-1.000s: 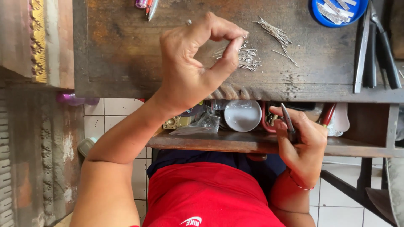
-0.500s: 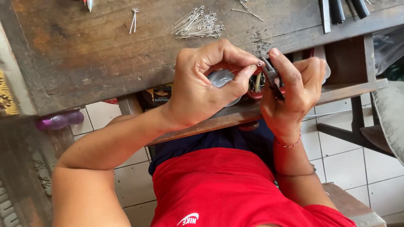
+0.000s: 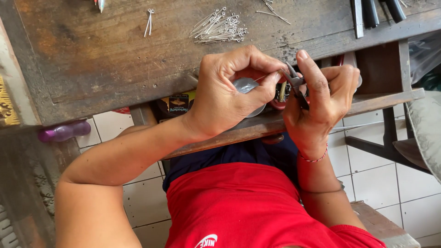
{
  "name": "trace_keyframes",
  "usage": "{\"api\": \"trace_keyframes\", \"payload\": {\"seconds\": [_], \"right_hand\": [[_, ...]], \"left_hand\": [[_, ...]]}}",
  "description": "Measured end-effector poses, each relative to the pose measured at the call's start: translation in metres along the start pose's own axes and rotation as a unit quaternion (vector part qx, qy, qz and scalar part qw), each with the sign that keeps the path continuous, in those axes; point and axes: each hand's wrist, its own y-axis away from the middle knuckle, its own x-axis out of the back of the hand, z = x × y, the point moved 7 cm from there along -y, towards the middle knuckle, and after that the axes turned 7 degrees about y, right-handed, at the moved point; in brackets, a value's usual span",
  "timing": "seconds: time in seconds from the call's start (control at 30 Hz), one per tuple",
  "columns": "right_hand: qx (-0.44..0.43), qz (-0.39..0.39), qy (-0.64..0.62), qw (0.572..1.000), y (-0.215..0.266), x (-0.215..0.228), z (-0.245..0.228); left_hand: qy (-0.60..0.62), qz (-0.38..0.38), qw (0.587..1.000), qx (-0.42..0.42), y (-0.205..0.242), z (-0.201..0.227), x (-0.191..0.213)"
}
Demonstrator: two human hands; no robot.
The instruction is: Using pliers to bend and shape small silver wires into jewelry pins at a workbench.
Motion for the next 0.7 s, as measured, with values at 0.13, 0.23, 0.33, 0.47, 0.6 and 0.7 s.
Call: {"api": "trace_keyframes", "payload": {"seconds": [0.13, 0.23, 0.33, 0.47, 0.6, 0.7], "right_hand": [[-0.016, 0.01, -0.014, 1.0, 0.003, 0.001, 0.002], [-0.024, 0.007, -0.029, 0.999, 0.006, -0.001, 0.004], [-0.035, 0.002, -0.042, 0.999, 0.011, -0.003, 0.008], [-0.046, -0.012, -0.049, 0.998, 0.011, -0.005, 0.011], [-0.046, -0.01, -0.051, 0.998, 0.008, -0.003, 0.009], [-0.035, -0.009, -0.052, 0.998, 0.005, -0.001, 0.006]], "left_hand": [[-0.009, -0.006, 1.0, 0.002, -0.001, -0.001, -0.002], [-0.003, -0.007, 1.0, 0.014, -0.001, -0.002, -0.002], [0.012, -0.008, 1.0, 0.026, 0.0, -0.003, -0.002], [0.024, -0.009, 0.999, 0.048, -0.002, -0.006, -0.003], [0.031, -0.016, 0.997, 0.064, -0.001, -0.008, -0.002], [0.053, -0.018, 0.995, 0.077, 0.0, -0.01, -0.002]]}}
